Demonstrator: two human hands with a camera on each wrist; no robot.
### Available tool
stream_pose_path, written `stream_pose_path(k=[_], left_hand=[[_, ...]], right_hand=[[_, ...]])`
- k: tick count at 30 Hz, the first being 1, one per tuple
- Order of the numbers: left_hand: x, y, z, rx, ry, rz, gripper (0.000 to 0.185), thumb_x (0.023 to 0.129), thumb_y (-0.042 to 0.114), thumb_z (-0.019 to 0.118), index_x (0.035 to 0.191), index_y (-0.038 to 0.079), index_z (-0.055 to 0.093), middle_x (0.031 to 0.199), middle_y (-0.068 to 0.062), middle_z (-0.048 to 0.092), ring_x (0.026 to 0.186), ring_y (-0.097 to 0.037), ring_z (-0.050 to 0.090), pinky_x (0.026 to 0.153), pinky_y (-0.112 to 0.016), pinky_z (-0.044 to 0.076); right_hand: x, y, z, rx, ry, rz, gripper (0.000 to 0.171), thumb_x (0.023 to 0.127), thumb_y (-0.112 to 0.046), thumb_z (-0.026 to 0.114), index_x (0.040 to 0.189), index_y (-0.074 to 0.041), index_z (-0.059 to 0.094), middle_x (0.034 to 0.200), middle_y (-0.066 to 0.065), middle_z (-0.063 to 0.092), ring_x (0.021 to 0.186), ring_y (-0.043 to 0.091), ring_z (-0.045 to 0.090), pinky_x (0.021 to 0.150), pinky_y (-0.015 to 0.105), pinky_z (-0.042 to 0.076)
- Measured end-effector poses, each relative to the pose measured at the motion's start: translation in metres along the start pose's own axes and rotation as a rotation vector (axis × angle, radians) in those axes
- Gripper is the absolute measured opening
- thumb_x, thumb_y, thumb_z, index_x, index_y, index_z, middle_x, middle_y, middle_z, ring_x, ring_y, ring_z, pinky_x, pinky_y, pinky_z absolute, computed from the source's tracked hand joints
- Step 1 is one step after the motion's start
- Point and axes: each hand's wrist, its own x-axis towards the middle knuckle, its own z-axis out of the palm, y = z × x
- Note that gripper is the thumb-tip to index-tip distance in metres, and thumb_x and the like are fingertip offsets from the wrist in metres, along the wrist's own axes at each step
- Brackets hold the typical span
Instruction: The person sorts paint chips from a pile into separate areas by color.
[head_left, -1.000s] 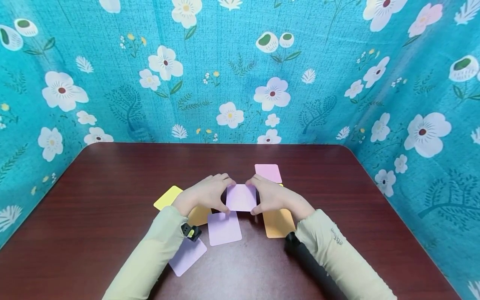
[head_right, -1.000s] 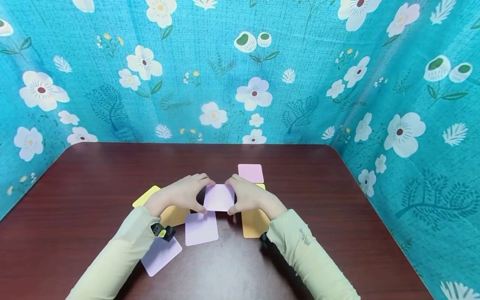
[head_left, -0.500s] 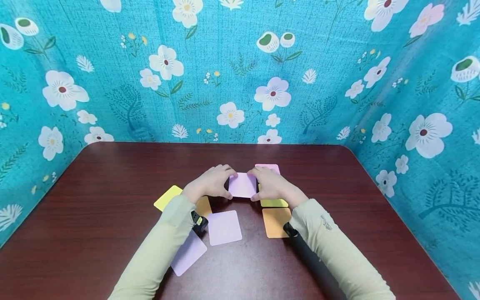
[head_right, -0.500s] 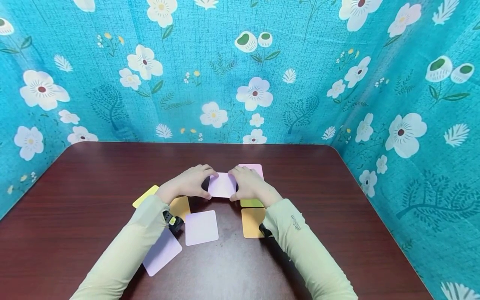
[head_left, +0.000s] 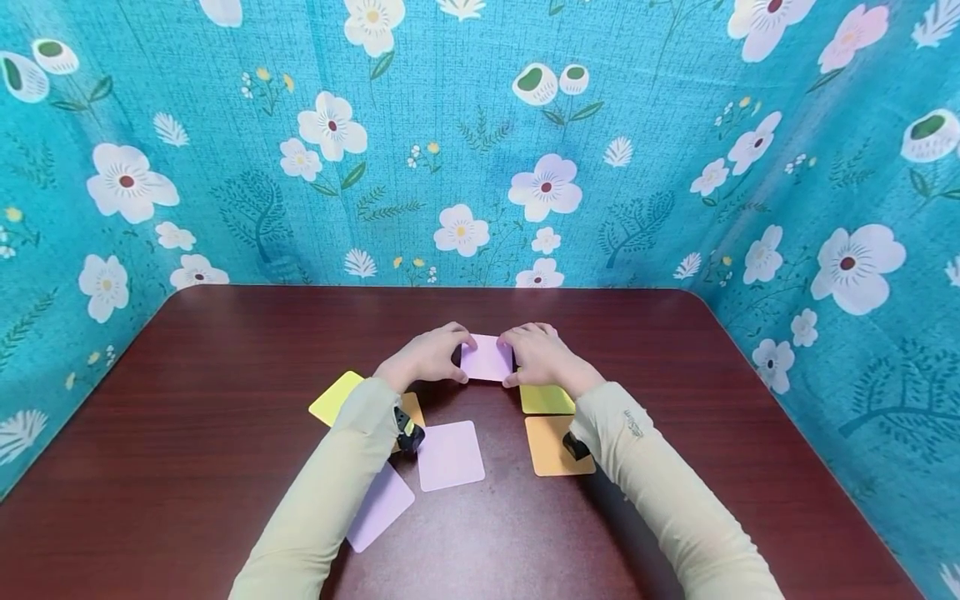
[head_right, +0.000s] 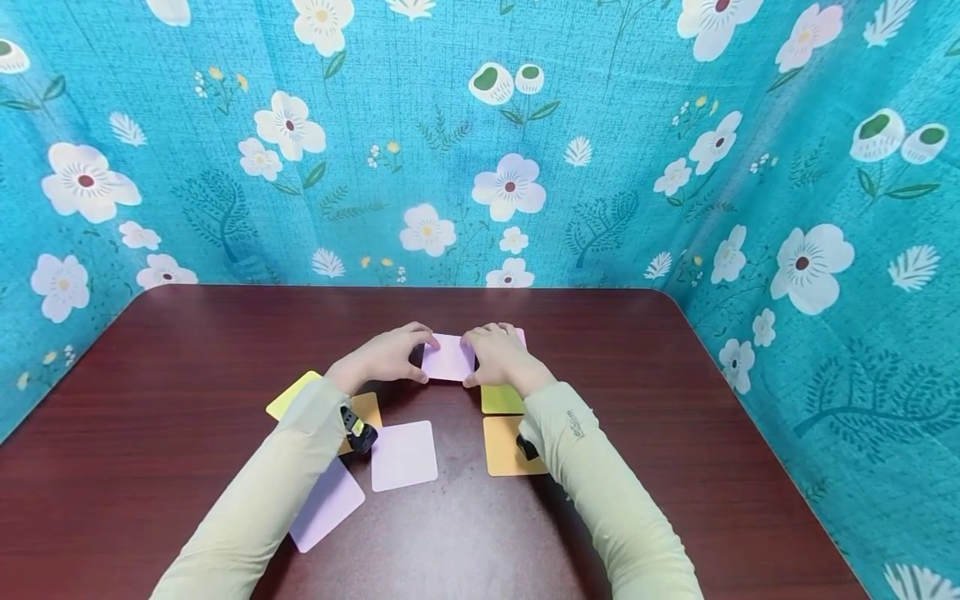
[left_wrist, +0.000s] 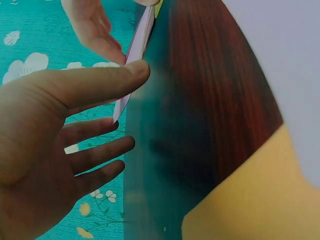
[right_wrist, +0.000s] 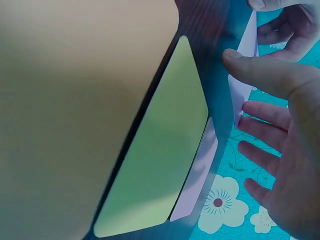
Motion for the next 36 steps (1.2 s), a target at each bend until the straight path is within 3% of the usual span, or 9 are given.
stream_pose_path(k=[14,21,36], left_hand=[[0.021,-0.004,0.007,0.074,0.044,-0.037,0.050,0.074,0.028,0.073,0.119,0.016,0.056,0.130,-0.007,0.046,0.113,-0.026,0.048,0.094,-0.041,0.040],[0.026,-0.011,0.010,0.022,0.041,-0.077,0.049,0.073,0.027,0.074,0.119,0.016,0.057,0.131,-0.007,0.047,0.115,-0.026,0.044,0.098,-0.041,0.037],[0.031,-0.021,0.010,-0.046,0.016,-0.067,0.050,0.073,0.027,0.074,0.120,0.017,0.058,0.134,-0.008,0.045,0.119,-0.028,0.039,0.101,-0.045,0.030]], right_hand=[[0.018,0.014,0.002,0.066,-0.057,0.047,0.062,0.072,-0.032,0.073,0.125,-0.012,0.051,0.132,0.007,0.049,0.126,0.030,0.034,0.104,0.054,0.016],[0.024,0.014,0.001,0.103,-0.077,0.055,0.062,0.073,-0.031,0.072,0.127,-0.012,0.049,0.133,0.009,0.047,0.125,0.031,0.034,0.104,0.054,0.016],[0.030,0.021,0.005,0.230,-0.106,0.092,0.064,0.072,-0.028,0.075,0.128,-0.011,0.050,0.134,0.009,0.047,0.123,0.030,0.036,0.103,0.054,0.016]])
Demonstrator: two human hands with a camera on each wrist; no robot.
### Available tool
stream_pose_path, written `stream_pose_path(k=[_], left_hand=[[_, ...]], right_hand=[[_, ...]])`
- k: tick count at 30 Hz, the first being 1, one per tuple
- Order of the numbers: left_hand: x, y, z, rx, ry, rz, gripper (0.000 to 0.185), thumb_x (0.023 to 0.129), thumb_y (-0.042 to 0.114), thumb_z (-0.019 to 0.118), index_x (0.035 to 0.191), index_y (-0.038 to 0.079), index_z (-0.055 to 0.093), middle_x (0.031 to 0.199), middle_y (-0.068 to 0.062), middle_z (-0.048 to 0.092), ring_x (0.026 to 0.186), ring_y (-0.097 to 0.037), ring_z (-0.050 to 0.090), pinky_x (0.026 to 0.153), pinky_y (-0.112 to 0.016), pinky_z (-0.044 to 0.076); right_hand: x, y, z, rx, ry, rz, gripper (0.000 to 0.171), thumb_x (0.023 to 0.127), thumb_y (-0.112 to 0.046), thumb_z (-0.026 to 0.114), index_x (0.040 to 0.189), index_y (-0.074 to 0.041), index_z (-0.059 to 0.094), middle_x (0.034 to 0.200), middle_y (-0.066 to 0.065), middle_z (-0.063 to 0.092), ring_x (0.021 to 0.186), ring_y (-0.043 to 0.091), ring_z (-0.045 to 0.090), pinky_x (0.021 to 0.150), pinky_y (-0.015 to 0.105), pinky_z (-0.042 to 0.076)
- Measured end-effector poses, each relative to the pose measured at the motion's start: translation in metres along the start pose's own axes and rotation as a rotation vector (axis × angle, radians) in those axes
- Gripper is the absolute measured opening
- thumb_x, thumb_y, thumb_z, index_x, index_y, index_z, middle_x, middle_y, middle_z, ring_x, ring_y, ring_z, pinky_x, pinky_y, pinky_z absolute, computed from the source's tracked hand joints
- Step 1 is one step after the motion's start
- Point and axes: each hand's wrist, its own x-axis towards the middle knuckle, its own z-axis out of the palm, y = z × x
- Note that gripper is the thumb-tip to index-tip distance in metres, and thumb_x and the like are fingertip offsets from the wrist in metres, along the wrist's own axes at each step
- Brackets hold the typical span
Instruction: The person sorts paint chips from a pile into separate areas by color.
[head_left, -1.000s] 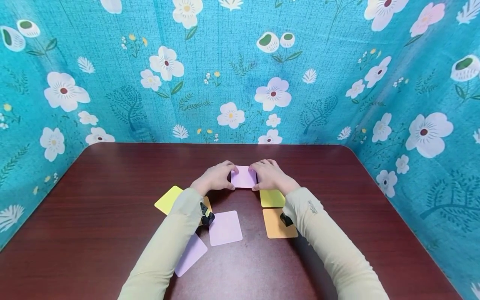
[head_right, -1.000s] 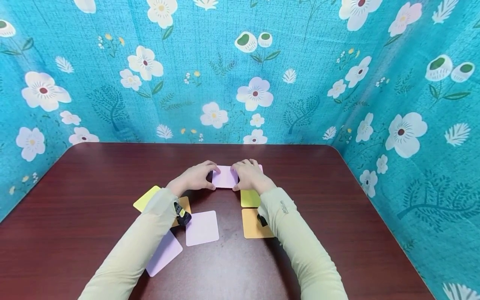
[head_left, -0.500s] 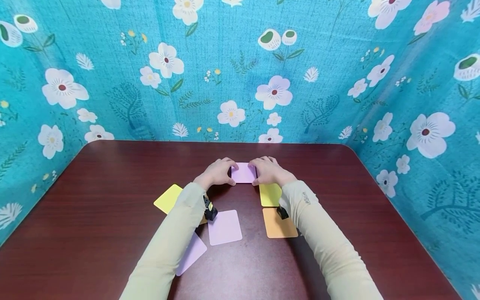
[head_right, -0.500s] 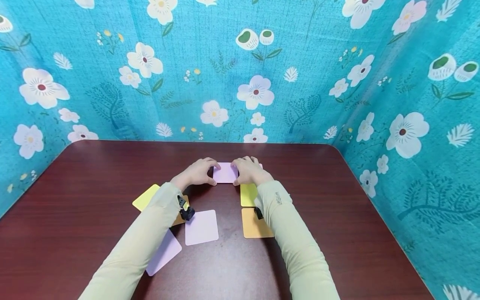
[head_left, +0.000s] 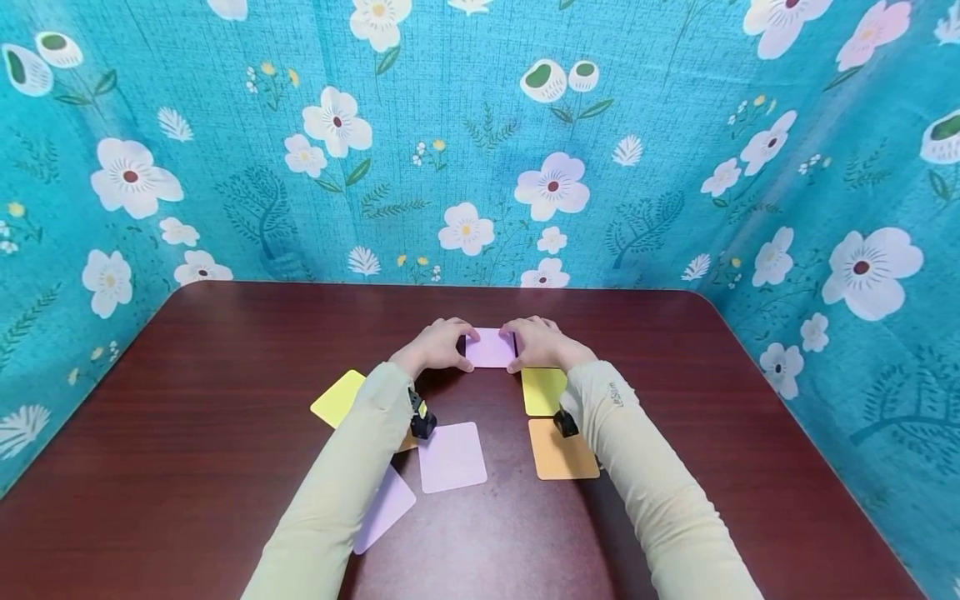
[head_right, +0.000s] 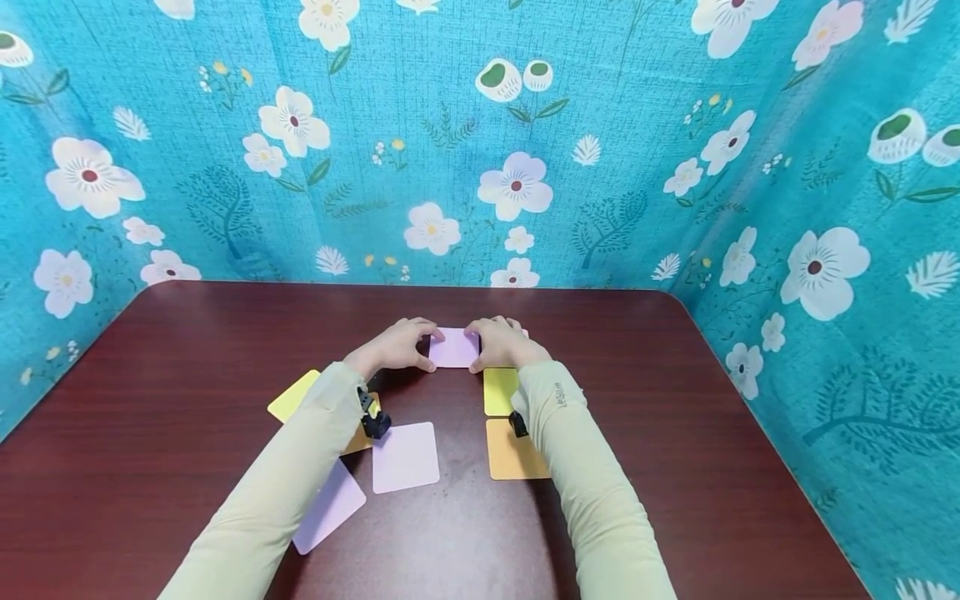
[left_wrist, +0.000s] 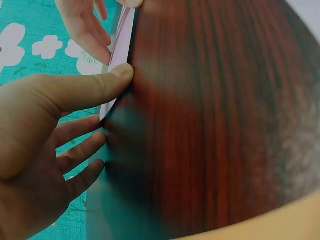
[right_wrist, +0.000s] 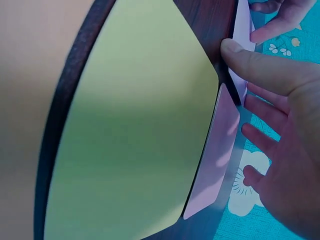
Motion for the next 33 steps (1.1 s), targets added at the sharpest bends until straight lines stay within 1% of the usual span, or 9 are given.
stream_pose_path(k=[3,11,16,17,19,24,26,30,33], left_hand=[[0.001,0.000,0.000,-0.003,-0.006,-0.004,0.048,0.074,0.026,0.073,0.119,0.017,0.058,0.136,-0.008,0.043,0.120,-0.028,0.038,0.102,-0.045,0.029],[0.000,0.004,-0.002,0.006,-0.022,-0.017,0.047,0.075,0.025,0.071,0.119,0.016,0.058,0.138,-0.010,0.041,0.121,-0.032,0.036,0.101,-0.048,0.028],[-0.001,0.005,-0.001,0.004,-0.014,-0.041,0.046,0.076,0.026,0.070,0.120,0.017,0.058,0.140,-0.010,0.039,0.123,-0.031,0.035,0.102,-0.047,0.026],[-0.001,0.006,-0.001,0.002,-0.013,-0.044,0.046,0.076,0.027,0.070,0.120,0.017,0.058,0.140,-0.009,0.038,0.123,-0.031,0.035,0.103,-0.047,0.026],[-0.001,0.006,-0.001,-0.003,-0.007,-0.046,0.046,0.076,0.027,0.070,0.120,0.017,0.058,0.139,-0.009,0.039,0.122,-0.030,0.035,0.102,-0.046,0.027],[0.001,0.008,-0.001,0.008,0.007,-0.032,0.047,0.076,0.027,0.069,0.121,0.017,0.057,0.137,-0.008,0.041,0.118,-0.030,0.038,0.100,-0.045,0.029],[0.000,0.009,-0.001,0.018,0.006,-0.021,0.049,0.076,0.027,0.069,0.122,0.015,0.056,0.136,-0.009,0.042,0.117,-0.030,0.039,0.100,-0.045,0.030],[-0.005,0.009,-0.004,0.001,-0.011,0.000,0.056,0.075,0.027,0.070,0.126,0.011,0.052,0.134,-0.011,0.043,0.118,-0.030,0.040,0.101,-0.047,0.029],[-0.010,0.008,-0.006,-0.023,-0.033,0.010,0.058,0.076,0.027,0.070,0.128,0.012,0.050,0.134,-0.010,0.042,0.120,-0.028,0.040,0.103,-0.048,0.028]], right_hand=[[0.000,0.000,0.000,0.014,-0.001,-0.005,0.063,0.072,-0.027,0.075,0.128,-0.011,0.050,0.136,0.009,0.045,0.124,0.031,0.035,0.103,0.055,0.016],[0.001,0.000,0.001,-0.013,-0.024,-0.008,0.062,0.074,-0.028,0.072,0.129,-0.013,0.050,0.141,0.010,0.038,0.128,0.033,0.031,0.104,0.056,0.016],[0.002,0.001,0.002,-0.030,-0.031,-0.014,0.060,0.075,-0.028,0.070,0.129,-0.013,0.049,0.141,0.009,0.038,0.128,0.033,0.031,0.105,0.057,0.011],[0.003,0.004,0.004,-0.032,-0.015,-0.034,0.058,0.075,-0.030,0.070,0.128,-0.014,0.050,0.140,0.009,0.040,0.127,0.033,0.032,0.104,0.058,0.009],[0.003,0.004,0.003,-0.045,-0.004,-0.035,0.056,0.076,-0.029,0.069,0.127,-0.014,0.050,0.139,0.009,0.040,0.126,0.032,0.031,0.104,0.059,0.008],[0.002,0.002,0.001,-0.086,0.004,-0.014,0.056,0.077,-0.027,0.068,0.129,-0.013,0.049,0.140,0.009,0.039,0.129,0.031,0.030,0.106,0.057,0.005],[0.002,0.001,0.001,-0.090,0.011,-0.023,0.059,0.077,-0.027,0.068,0.130,-0.011,0.047,0.140,0.010,0.039,0.129,0.031,0.030,0.106,0.057,0.005],[-0.001,-0.002,0.002,-0.073,0.027,-0.049,0.067,0.077,-0.027,0.067,0.135,-0.009,0.040,0.142,0.011,0.036,0.130,0.031,0.030,0.106,0.056,0.007],[-0.004,-0.005,0.002,-0.060,0.031,-0.068,0.070,0.077,-0.028,0.067,0.137,-0.009,0.037,0.142,0.011,0.036,0.130,0.031,0.030,0.107,0.055,0.008]])
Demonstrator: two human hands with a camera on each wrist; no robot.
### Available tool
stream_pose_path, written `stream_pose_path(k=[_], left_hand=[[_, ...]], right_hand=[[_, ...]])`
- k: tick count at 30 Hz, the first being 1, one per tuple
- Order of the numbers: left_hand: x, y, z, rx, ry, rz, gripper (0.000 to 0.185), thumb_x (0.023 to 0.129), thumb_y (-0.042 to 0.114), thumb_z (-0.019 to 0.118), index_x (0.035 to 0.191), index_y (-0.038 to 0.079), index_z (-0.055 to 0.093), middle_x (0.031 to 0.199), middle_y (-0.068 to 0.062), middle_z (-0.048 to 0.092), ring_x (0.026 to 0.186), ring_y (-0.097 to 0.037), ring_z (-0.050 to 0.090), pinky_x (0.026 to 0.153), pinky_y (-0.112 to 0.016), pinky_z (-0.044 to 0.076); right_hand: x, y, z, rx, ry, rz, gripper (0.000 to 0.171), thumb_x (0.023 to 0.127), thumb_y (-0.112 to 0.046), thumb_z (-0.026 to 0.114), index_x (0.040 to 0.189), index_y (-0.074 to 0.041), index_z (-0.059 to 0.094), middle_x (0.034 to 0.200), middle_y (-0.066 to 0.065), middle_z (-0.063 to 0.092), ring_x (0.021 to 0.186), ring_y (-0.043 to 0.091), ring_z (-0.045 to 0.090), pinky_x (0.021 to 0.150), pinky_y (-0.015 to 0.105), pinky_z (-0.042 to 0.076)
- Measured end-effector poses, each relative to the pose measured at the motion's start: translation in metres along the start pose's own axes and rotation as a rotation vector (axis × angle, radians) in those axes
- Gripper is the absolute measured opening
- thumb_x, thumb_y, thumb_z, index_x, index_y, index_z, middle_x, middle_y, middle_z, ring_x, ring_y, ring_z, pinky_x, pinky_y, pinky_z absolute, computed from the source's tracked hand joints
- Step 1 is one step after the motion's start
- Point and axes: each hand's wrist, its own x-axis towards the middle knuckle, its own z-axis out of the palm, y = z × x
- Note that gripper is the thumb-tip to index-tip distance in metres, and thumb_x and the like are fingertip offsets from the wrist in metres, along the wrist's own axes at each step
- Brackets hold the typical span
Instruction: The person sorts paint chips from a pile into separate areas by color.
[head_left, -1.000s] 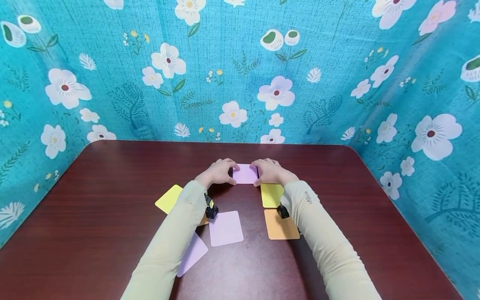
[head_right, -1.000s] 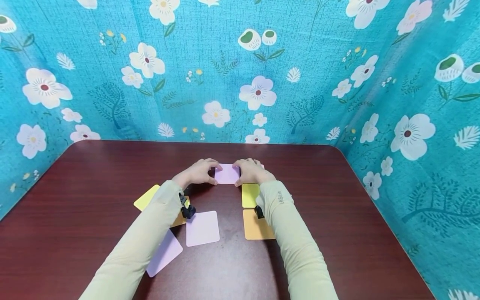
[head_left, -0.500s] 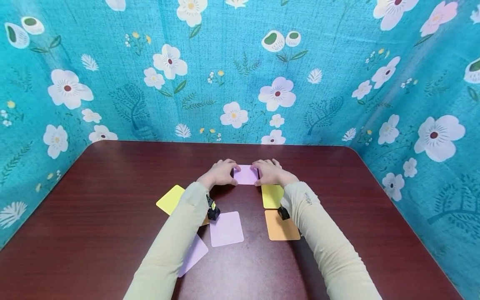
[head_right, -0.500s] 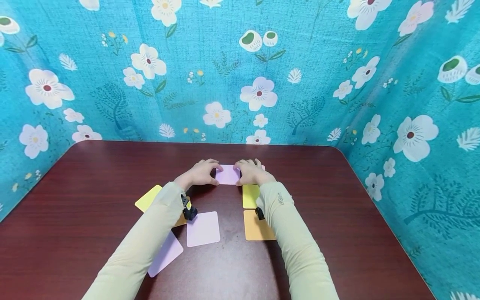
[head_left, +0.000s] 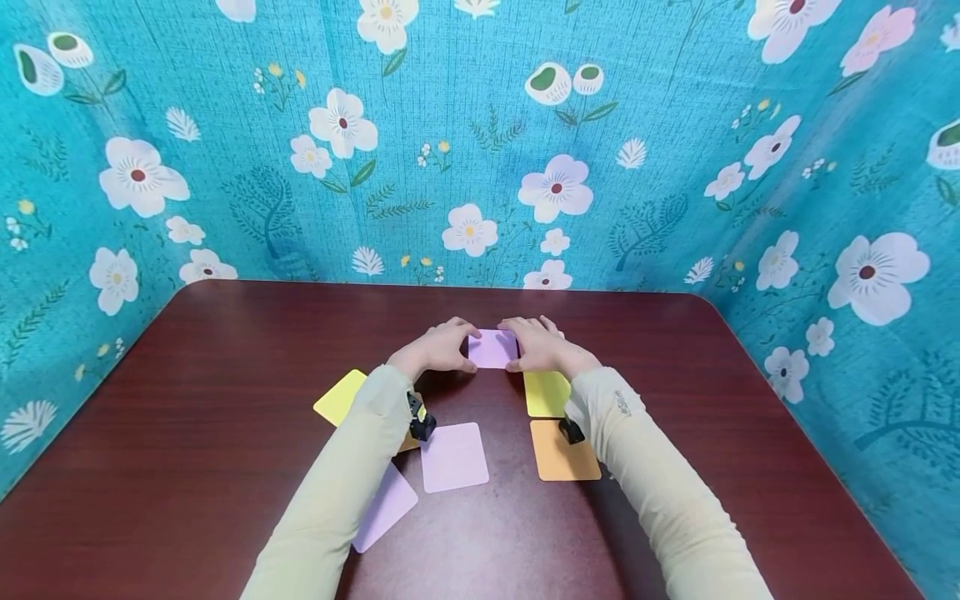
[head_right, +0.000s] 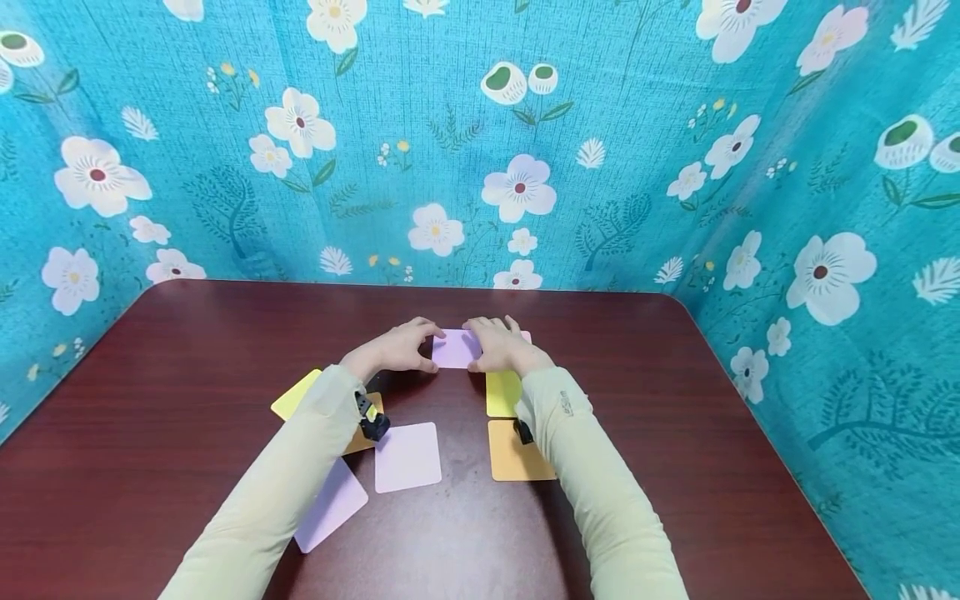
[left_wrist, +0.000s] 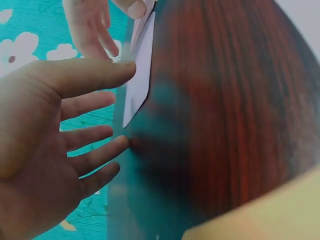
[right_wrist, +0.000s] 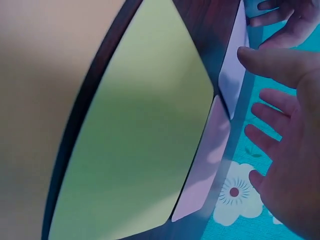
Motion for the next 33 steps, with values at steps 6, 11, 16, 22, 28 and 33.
stream_pose_path(k=[6,11,16,22,28,33], left_hand=[[-0.015,0.000,-0.004,0.040,-0.034,0.028,0.056,0.077,0.027,0.068,0.128,0.012,0.050,0.134,-0.010,0.043,0.122,-0.027,0.040,0.104,-0.047,0.026],[-0.029,-0.001,-0.008,0.114,-0.031,0.055,0.050,0.079,0.025,0.066,0.125,0.011,0.053,0.132,-0.011,0.045,0.122,-0.030,0.041,0.102,-0.050,0.027],[-0.042,0.002,-0.006,0.180,-0.040,0.092,0.047,0.078,0.028,0.066,0.122,0.011,0.056,0.128,-0.011,0.048,0.117,-0.030,0.044,0.098,-0.049,0.031],[-0.062,0.008,-0.004,0.207,-0.045,0.087,0.050,0.077,0.034,0.067,0.121,0.011,0.057,0.122,-0.010,0.050,0.113,-0.028,0.045,0.097,-0.046,0.032],[-0.082,0.012,-0.001,0.212,-0.025,0.114,0.042,0.077,0.031,0.068,0.113,0.012,0.060,0.108,-0.006,0.055,0.103,-0.024,0.049,0.092,-0.044,0.035],[-0.096,0.019,0.003,0.208,-0.016,0.148,0.038,0.074,0.032,0.070,0.106,0.013,0.061,0.098,-0.003,0.057,0.091,-0.020,0.049,0.085,-0.041,0.038]], right_hand=[[-0.011,-0.007,0.000,-0.028,0.002,-0.067,0.064,0.077,-0.029,0.066,0.133,-0.010,0.044,0.141,0.011,0.037,0.131,0.032,0.030,0.106,0.056,0.010],[-0.022,-0.013,0.002,-0.039,0.019,-0.135,0.057,0.076,-0.026,0.065,0.129,-0.013,0.049,0.142,0.012,0.036,0.130,0.035,0.029,0.106,0.057,0.009],[-0.033,-0.020,0.003,-0.049,0.030,-0.171,0.059,0.075,-0.028,0.066,0.128,-0.012,0.049,0.140,0.012,0.039,0.130,0.033,0.030,0.106,0.057,0.010],[-0.048,-0.031,0.007,-0.076,0.017,-0.186,0.061,0.075,-0.033,0.067,0.128,-0.010,0.048,0.137,0.010,0.042,0.129,0.026,0.035,0.107,0.054,0.010],[-0.062,-0.043,0.011,-0.073,0.005,-0.218,0.059,0.076,-0.030,0.066,0.127,-0.007,0.049,0.134,0.010,0.044,0.127,0.026,0.036,0.107,0.051,0.016],[-0.073,-0.056,0.012,-0.063,0.007,-0.248,0.055,0.077,-0.029,0.066,0.125,-0.006,0.050,0.129,0.009,0.047,0.121,0.028,0.040,0.103,0.048,0.025]])
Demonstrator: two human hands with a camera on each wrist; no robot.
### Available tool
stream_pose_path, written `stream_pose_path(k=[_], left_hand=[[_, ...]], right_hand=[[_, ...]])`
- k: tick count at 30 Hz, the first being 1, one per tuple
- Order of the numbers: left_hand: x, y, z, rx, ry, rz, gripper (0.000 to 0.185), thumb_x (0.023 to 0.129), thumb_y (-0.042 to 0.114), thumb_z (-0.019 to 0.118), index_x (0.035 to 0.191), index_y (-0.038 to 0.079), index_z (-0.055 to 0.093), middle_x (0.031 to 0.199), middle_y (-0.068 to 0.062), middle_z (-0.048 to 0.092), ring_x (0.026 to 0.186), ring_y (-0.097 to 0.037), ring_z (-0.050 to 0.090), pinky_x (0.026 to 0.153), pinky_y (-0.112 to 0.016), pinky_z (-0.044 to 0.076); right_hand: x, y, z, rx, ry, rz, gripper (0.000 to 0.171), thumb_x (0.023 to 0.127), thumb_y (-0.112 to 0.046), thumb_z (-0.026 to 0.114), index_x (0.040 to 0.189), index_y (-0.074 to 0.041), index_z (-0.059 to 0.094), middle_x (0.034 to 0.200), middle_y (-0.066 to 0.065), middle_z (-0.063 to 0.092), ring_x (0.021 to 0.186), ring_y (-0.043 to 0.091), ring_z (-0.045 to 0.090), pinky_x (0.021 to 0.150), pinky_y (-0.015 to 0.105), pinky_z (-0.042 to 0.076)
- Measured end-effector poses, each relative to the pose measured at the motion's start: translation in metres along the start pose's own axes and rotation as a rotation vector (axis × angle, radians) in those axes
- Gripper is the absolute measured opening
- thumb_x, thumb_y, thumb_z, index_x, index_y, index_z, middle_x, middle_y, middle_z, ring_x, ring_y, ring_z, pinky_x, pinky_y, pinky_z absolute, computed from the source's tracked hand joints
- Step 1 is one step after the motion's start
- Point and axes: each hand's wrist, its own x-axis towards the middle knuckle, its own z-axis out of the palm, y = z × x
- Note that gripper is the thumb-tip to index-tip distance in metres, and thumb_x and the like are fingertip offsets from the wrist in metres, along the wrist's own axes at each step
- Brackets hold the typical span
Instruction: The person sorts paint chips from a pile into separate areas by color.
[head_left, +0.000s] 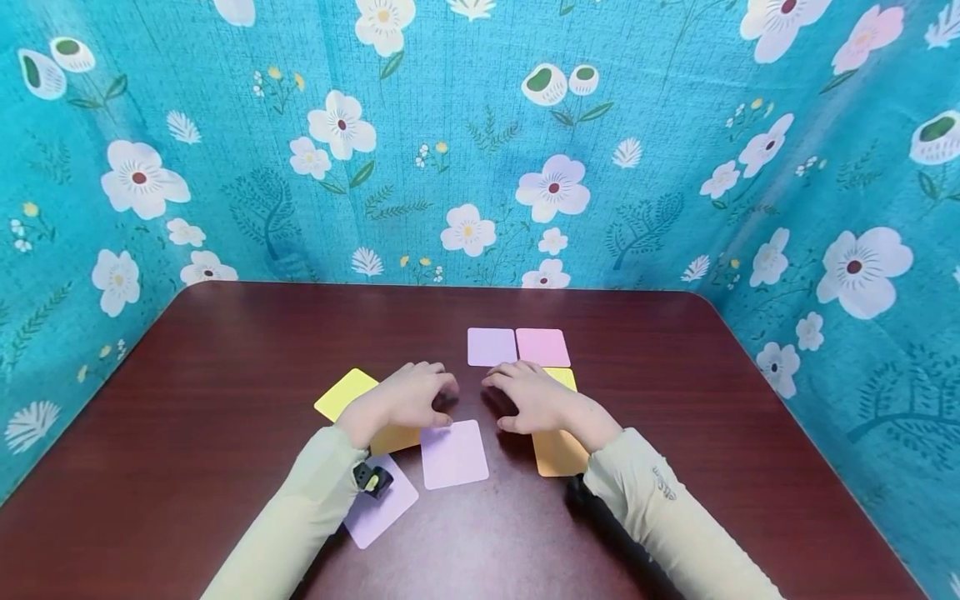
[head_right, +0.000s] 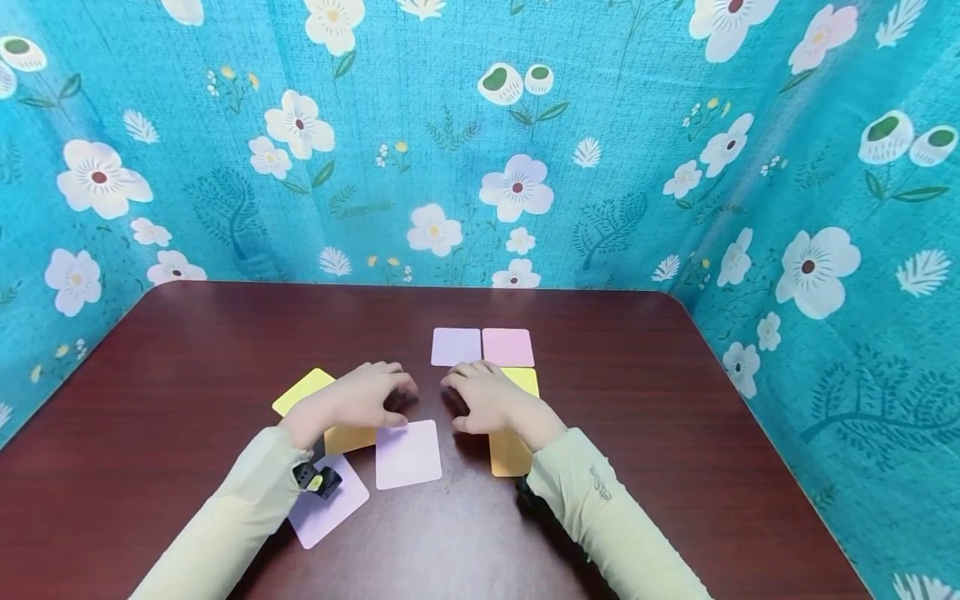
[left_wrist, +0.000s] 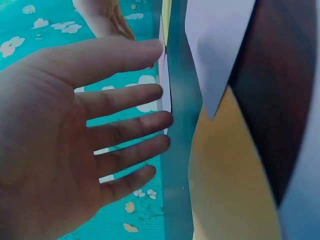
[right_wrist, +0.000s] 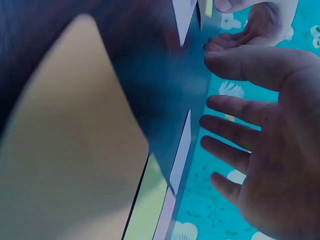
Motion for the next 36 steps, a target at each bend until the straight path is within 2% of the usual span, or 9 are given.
stream_pose_path(k=[7,10,15,20,30,36], left_hand=[[-0.016,0.016,0.006,0.098,-0.028,-0.024,0.063,0.061,0.047,0.076,0.108,0.009,0.055,0.101,-0.004,0.052,0.095,-0.025,0.051,0.084,-0.041,0.038],[-0.023,0.023,0.010,0.137,-0.040,-0.029,0.070,0.055,0.053,0.076,0.105,0.008,0.055,0.098,-0.005,0.050,0.093,-0.025,0.049,0.082,-0.040,0.038],[-0.033,0.033,0.015,0.196,-0.044,-0.036,0.078,0.048,0.058,0.077,0.102,0.006,0.054,0.094,-0.005,0.046,0.090,-0.024,0.046,0.082,-0.038,0.037],[-0.035,0.038,0.019,0.250,-0.038,-0.030,0.079,0.048,0.055,0.079,0.102,0.005,0.051,0.095,-0.006,0.046,0.092,-0.024,0.045,0.085,-0.039,0.035],[-0.032,0.036,0.018,0.195,-0.033,-0.014,0.067,0.051,0.044,0.080,0.096,0.005,0.048,0.095,-0.006,0.042,0.099,-0.027,0.042,0.090,-0.044,0.029],[-0.032,0.036,0.018,0.160,-0.032,0.007,0.068,0.050,0.041,0.080,0.097,0.005,0.045,0.097,-0.007,0.042,0.099,-0.027,0.041,0.090,-0.045,0.030]], right_hand=[[-0.005,-0.019,0.004,-0.034,-0.033,-0.033,0.055,0.076,-0.034,0.067,0.122,-0.007,0.052,0.119,0.007,0.052,0.111,0.026,0.046,0.094,0.044,0.037],[-0.006,-0.026,0.006,-0.053,-0.047,-0.035,0.061,0.074,-0.040,0.068,0.122,-0.008,0.052,0.119,0.005,0.051,0.112,0.023,0.044,0.095,0.042,0.035],[-0.008,-0.038,0.012,-0.081,-0.070,-0.039,0.078,0.064,-0.057,0.071,0.123,-0.011,0.050,0.119,0.003,0.048,0.114,0.021,0.041,0.096,0.044,0.032],[-0.010,-0.045,0.017,-0.132,-0.064,-0.038,0.082,0.059,-0.061,0.072,0.121,-0.012,0.051,0.118,0.004,0.047,0.113,0.022,0.041,0.096,0.043,0.032],[-0.007,-0.049,0.020,-0.174,-0.051,-0.015,0.080,0.057,-0.058,0.075,0.115,-0.010,0.051,0.118,0.005,0.045,0.111,0.022,0.041,0.095,0.040,0.033],[-0.006,-0.052,0.018,-0.175,-0.058,0.004,0.082,0.056,-0.058,0.075,0.117,-0.008,0.051,0.119,0.005,0.045,0.114,0.023,0.040,0.098,0.042,0.029]])
